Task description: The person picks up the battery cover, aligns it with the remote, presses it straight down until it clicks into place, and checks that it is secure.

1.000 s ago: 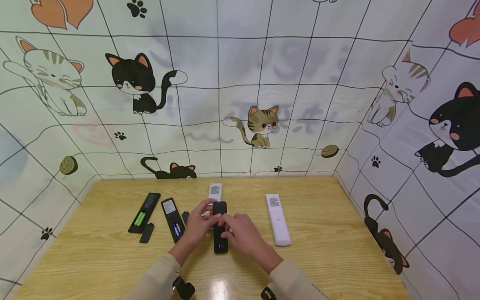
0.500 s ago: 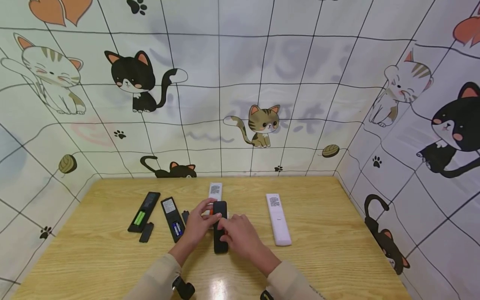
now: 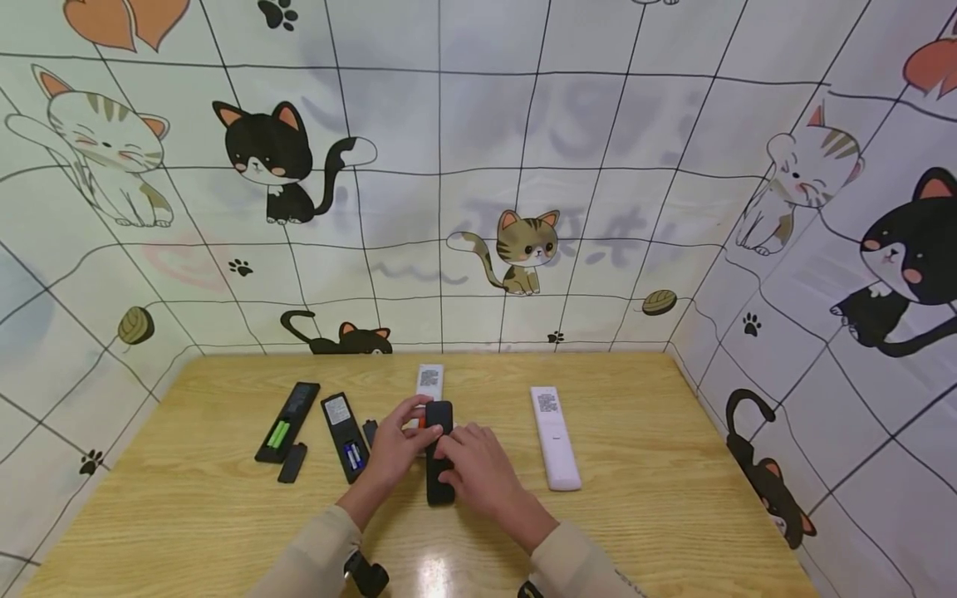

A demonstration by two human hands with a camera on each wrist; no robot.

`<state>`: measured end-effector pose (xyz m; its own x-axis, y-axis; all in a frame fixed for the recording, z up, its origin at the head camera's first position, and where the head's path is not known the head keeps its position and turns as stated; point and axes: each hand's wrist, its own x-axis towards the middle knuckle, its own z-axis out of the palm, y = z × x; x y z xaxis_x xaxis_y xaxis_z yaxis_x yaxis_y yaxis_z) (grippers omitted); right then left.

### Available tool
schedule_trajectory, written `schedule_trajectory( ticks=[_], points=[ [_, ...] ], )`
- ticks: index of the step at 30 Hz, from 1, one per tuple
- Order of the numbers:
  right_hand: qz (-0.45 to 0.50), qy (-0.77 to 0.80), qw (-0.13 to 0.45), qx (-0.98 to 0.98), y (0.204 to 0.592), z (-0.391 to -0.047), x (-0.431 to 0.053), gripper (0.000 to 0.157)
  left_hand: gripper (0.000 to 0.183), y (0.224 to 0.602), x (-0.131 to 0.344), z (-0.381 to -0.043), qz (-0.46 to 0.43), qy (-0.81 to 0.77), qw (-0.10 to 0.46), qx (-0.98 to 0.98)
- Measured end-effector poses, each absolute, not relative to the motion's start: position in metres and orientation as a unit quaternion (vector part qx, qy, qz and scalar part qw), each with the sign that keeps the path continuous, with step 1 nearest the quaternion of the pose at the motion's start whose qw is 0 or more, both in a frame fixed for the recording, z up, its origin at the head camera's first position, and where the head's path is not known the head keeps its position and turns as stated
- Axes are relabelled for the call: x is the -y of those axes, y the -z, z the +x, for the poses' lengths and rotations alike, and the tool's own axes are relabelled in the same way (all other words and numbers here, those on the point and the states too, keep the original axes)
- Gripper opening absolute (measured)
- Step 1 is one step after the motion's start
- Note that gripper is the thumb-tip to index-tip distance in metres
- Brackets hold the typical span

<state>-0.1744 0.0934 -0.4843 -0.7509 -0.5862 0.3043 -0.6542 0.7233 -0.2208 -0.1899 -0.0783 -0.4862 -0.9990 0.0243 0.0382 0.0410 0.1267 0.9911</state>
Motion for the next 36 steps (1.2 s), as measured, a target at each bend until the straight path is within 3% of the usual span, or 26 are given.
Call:
schedule_trajectory(
  ticks=[6, 22, 36],
  points=[
    [0.331, -0.154, 0.100, 0.926, 0.483, -0.174, -0.093, 0.030, 0.043, 0.466, 0.078, -0.180, -0.020, 0.654, 0.002, 0.756],
    [0.323, -0.146, 0.111, 0.928, 0.487, -0.174, -0.094, 0.029, 0.044, 0.464, 0.077, -0.178, -0.015, 0.648, 0.002, 0.761],
    [0.282, -0.176, 0.091, 0.939, 0.484, -0.173, -0.094, 0.033, 0.044, 0.501, 0.078, -0.197, -0.010, 0.646, 0.014, 0.763]
  ],
)
